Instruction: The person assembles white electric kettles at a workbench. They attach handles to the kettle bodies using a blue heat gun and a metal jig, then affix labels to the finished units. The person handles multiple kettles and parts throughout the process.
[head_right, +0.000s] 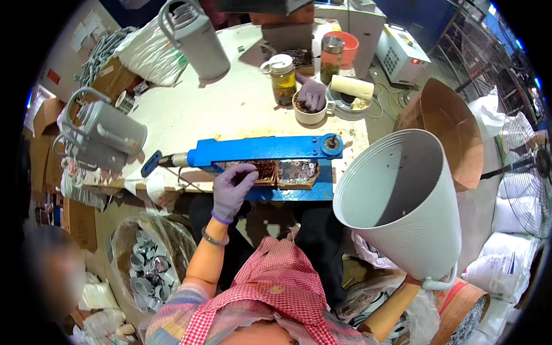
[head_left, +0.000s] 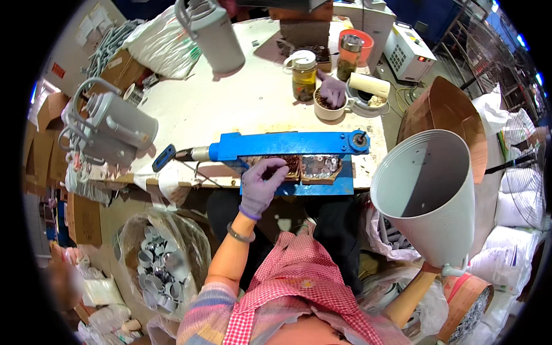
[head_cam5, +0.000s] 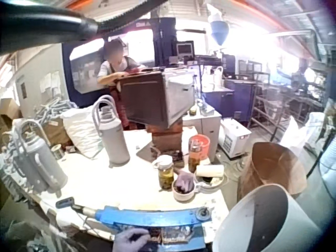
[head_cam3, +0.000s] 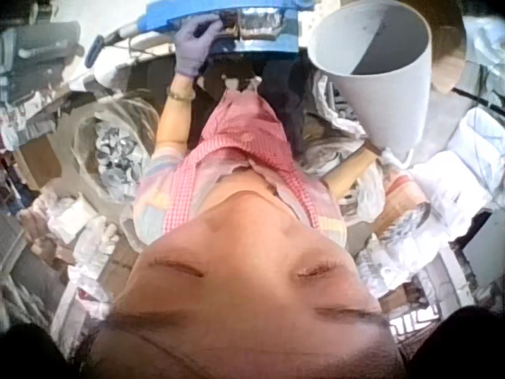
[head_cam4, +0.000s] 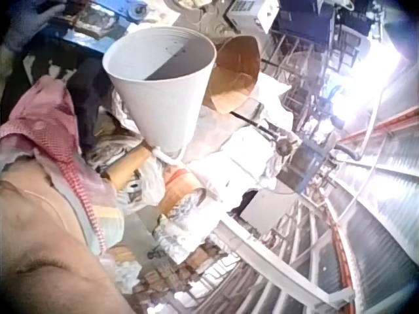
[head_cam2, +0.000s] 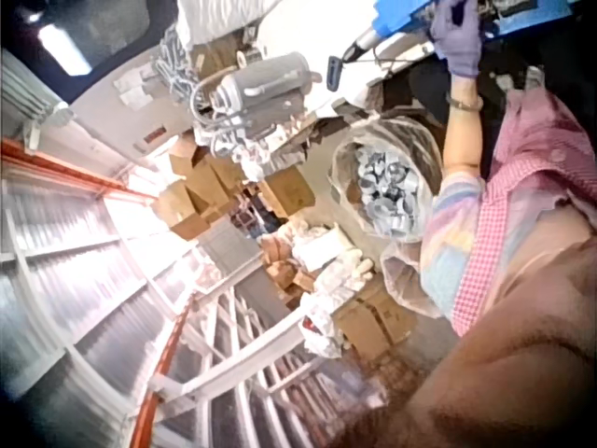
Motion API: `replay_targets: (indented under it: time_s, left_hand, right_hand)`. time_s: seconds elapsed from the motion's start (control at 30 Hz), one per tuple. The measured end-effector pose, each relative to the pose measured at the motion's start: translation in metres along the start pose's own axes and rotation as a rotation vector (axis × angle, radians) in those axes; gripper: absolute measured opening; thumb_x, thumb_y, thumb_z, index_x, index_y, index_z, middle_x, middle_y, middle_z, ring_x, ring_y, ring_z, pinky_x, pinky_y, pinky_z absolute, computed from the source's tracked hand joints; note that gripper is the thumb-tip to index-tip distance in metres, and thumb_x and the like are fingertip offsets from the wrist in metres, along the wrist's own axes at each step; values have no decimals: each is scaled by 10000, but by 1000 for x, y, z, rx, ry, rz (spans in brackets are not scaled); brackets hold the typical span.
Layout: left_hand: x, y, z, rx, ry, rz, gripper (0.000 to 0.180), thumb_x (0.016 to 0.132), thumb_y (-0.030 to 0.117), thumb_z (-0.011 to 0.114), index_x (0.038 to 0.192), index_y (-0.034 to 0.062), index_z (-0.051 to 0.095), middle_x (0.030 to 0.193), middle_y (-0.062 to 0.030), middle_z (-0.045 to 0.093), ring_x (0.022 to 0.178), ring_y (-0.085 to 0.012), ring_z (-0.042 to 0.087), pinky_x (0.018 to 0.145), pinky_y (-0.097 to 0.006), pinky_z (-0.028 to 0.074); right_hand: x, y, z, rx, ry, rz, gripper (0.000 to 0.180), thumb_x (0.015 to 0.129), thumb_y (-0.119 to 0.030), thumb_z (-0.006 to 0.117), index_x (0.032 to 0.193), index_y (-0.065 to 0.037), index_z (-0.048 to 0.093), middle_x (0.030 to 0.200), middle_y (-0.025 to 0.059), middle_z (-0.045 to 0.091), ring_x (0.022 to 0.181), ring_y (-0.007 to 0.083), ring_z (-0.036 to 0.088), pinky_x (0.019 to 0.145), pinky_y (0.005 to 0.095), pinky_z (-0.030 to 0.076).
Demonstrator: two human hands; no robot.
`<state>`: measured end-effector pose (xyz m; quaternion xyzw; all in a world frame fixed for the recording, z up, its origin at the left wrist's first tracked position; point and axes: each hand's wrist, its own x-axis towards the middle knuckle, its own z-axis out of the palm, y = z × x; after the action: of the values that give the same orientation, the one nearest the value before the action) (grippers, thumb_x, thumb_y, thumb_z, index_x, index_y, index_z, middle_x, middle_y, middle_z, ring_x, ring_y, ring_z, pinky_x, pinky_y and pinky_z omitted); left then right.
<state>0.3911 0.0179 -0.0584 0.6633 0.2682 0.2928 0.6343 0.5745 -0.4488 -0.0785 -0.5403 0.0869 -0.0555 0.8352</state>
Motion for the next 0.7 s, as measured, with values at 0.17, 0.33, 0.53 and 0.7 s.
replay_targets:
  time_s: [0.17, 0.33, 0.53, 0.7]
  left_hand:
    - [53, 64, 66, 13, -347, 239, 108, 876, 48, 729, 972, 4, 707, 884, -26, 688, 771, -79, 615, 705, -225, 507]
    - [92, 73, 119, 366, -451, 447, 187, 878, 158, 726, 1004, 20, 717, 902, -96, 721, 748, -133, 674, 684, -271, 535]
    - [102, 74, 123, 590, -558, 631, 205, 888, 192, 710, 1028, 43, 698, 890, -126, 702, 776, -262, 691, 710, -335, 549]
    - [111, 84, 121, 807, -672, 677, 244, 877, 237, 713, 1033, 51, 682, 919, -135, 693, 808, -286, 684, 732, -358, 544]
  right_hand:
    - [11, 6, 12, 16, -15, -4, 481, 988, -405, 446, 1277, -41, 569, 1234, 106, 618, 1112, 224, 604, 959, 367, 487]
    - [8, 12, 5, 43, 5, -4, 473, 984, -401, 445, 1268, -44, 574, 1226, 103, 621, 1107, 222, 607, 953, 367, 491]
    - [4, 13, -14, 57, 61, -8, 464, 981, -395, 444, 1256, -48, 580, 1218, 99, 625, 1101, 220, 610, 946, 367, 495]
    - [6, 17, -17, 63, 69, 4, 457, 977, -391, 442, 1247, -51, 586, 1211, 96, 627, 1096, 217, 613, 940, 367, 498]
